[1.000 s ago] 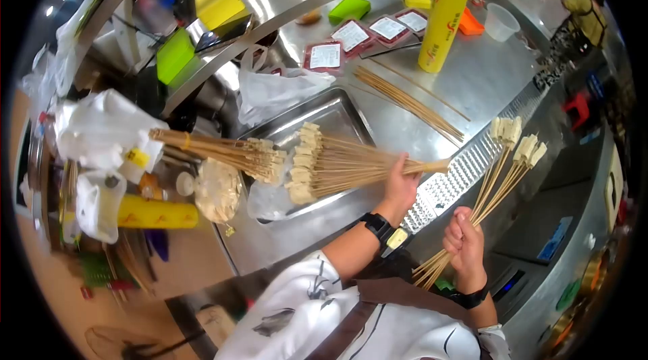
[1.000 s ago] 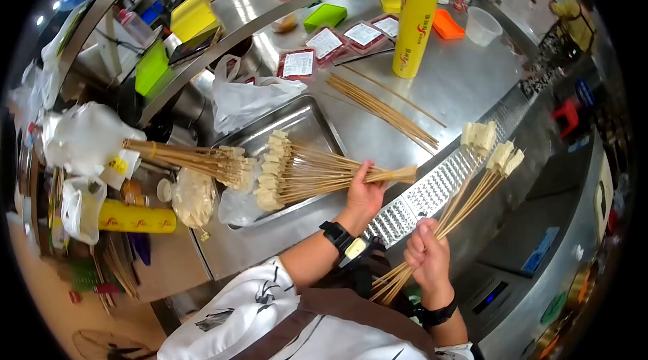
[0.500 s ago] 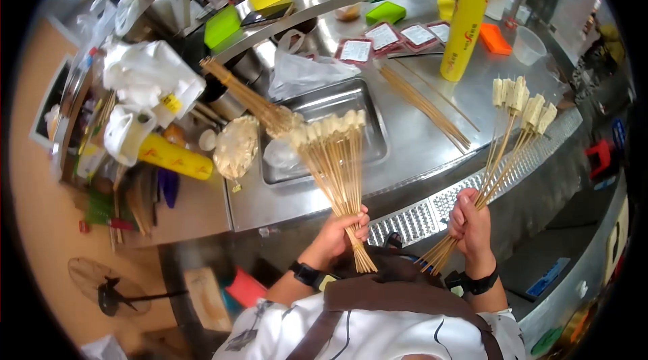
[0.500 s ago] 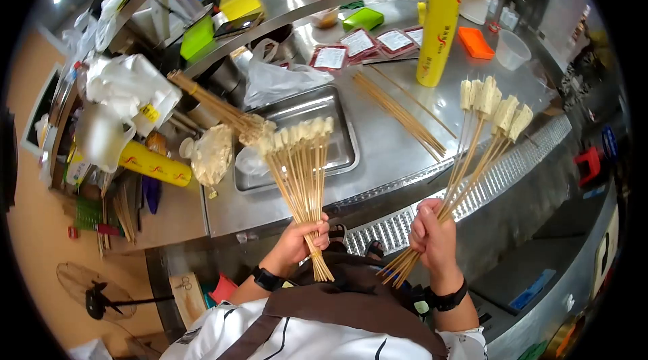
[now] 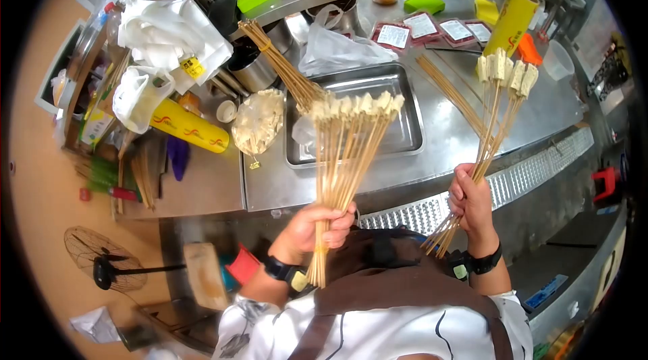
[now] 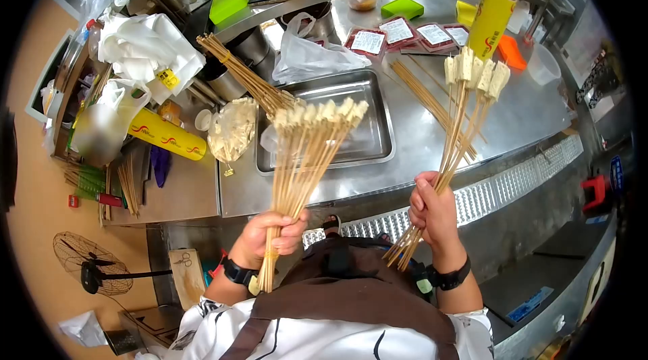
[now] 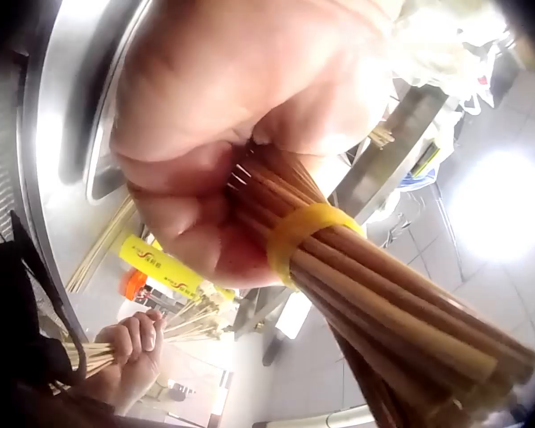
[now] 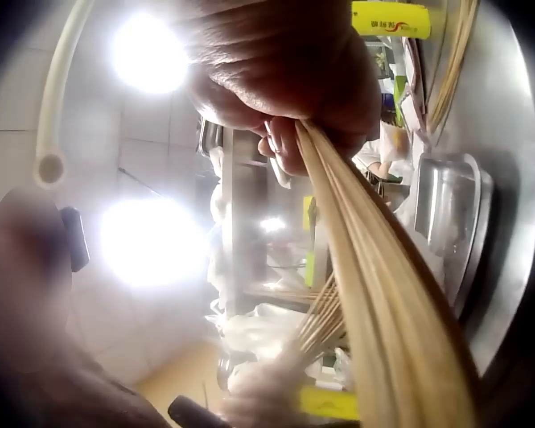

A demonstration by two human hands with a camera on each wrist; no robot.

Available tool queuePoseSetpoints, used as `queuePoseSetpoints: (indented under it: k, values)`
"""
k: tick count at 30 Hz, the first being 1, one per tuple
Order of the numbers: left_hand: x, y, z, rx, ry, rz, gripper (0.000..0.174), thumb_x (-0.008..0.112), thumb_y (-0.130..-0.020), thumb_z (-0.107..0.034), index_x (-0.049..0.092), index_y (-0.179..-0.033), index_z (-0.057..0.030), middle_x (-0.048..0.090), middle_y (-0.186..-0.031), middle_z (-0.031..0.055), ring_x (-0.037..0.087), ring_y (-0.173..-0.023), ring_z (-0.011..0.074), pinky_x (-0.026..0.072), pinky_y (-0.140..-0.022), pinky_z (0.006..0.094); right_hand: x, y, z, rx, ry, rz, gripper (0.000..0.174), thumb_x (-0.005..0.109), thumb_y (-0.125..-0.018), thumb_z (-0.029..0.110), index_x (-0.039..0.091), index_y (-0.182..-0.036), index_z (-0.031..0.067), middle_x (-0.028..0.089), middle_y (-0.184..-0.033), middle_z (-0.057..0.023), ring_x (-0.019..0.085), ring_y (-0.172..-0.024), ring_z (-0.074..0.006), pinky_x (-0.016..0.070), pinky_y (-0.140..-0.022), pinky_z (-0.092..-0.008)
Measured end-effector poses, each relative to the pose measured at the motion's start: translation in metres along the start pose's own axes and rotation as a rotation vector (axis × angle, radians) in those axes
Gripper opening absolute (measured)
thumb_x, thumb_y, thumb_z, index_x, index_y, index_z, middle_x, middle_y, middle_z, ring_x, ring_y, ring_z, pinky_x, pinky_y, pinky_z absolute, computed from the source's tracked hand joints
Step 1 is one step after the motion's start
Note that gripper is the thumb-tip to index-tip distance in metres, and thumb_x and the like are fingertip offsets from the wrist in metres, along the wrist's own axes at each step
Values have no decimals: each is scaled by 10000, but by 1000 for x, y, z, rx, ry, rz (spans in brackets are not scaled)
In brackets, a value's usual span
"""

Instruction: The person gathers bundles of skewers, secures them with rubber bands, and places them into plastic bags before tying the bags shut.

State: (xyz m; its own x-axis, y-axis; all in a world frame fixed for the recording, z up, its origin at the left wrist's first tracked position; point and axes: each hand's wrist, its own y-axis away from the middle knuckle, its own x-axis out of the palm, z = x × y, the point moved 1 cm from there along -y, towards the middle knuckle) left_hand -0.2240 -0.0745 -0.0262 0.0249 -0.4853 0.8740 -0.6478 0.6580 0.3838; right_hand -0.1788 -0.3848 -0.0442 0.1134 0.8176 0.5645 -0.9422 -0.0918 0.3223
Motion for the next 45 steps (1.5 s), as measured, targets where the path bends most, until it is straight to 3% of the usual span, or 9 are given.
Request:
queuePoseSetpoints:
  k: [7, 13, 17, 19, 21, 31, 34, 39, 45]
  values:
    - [-9, -4, -15, -3, 64, 189, 238, 502, -891, -136, 448, -1093, -23, 458, -718, 10, 422, -450, 91, 368, -436, 258, 24, -21, -6, 23, -38, 46, 90, 518, -966, 134, 482, -1020, 71, 417, -603, -6, 286, -414, -58, 243, -354, -210]
    - [-88, -87, 5, -37, -285, -143, 268, 549, -861, -88, 520, -1117, -16, 521, -780, 41, 472, -546, 107, 400, -495, 255, 37, -36, -13, 2, -30, 22, 92, 519, -968, 144, 483, -1010, 72, 416, -607, -6, 289, -414, -60, 248, -353, -212]
    - [-95, -103, 2, -25, -259, -64, 280, 575, -880, -106, 536, -1142, -16, 597, -876, 74, 556, -618, 137, 476, -544, 280, 46, -45, -29, 53, -39, -10, 125, 539, -963, 162, 473, -1025, 76, 429, -625, -11, 303, -414, -62, 257, -359, -212]
    - [-80, -97, 0, 28, -381, -328, 315, 580, -923, -186, 527, -1180, -11, 632, -987, 105, 624, -742, 178, 548, -633, 322, 50, -47, -43, 124, -13, -13, 153, 546, -962, 172, 463, -1049, 77, 439, -638, -16, 308, -416, -62, 265, -364, -211]
    - [-85, -89, -1, 70, -401, -251, 404, 567, -954, -289, 502, -1239, -10, 612, -1115, 116, 634, -871, 197, 573, -707, 357, 51, -44, -59, 157, 14, -10, 176, 542, -967, 188, 454, -1068, 73, 444, -655, -24, 317, -422, -61, 274, -368, -213]
    - [-69, -62, 17, 41, -696, -386, 387, 605, -932, -170, 421, -1227, 0, 593, -1080, 129, 628, -803, 160, 564, -670, 306, 86, -96, -80, -32, 62, -35, 188, 470, -1003, 251, 412, -920, 92, 441, -678, -12, 327, -440, -57, 286, -367, -210]
    - [-73, -61, 17, 138, -630, -469, 399, 612, -915, -140, 416, -1219, 28, 590, -1076, 137, 632, -817, 158, 554, -666, 302, 103, -114, -89, -22, 23, -30, 177, 463, -1005, 245, 412, -923, 97, 451, -693, -18, 332, -445, -61, 292, -374, -216]
    - [-82, -70, 2, 515, -1302, -759, 384, 635, -861, -107, 463, -1162, 58, 645, -968, 144, 640, -767, 168, 523, -677, 302, 111, -139, -107, -60, -28, -9, 172, 452, -1009, 238, 401, -934, 92, 466, -663, -39, 357, -420, -86, 303, -364, -243]
    - [-70, -62, -7, 261, -1322, -757, 234, 576, -901, -149, 552, -1035, 41, 658, -835, 110, 602, -714, 135, 498, -647, 307, 109, -159, -129, -87, 47, -136, 210, 472, -1002, 249, 412, -910, 70, 489, -644, -58, 376, -404, -102, 330, -353, -264]
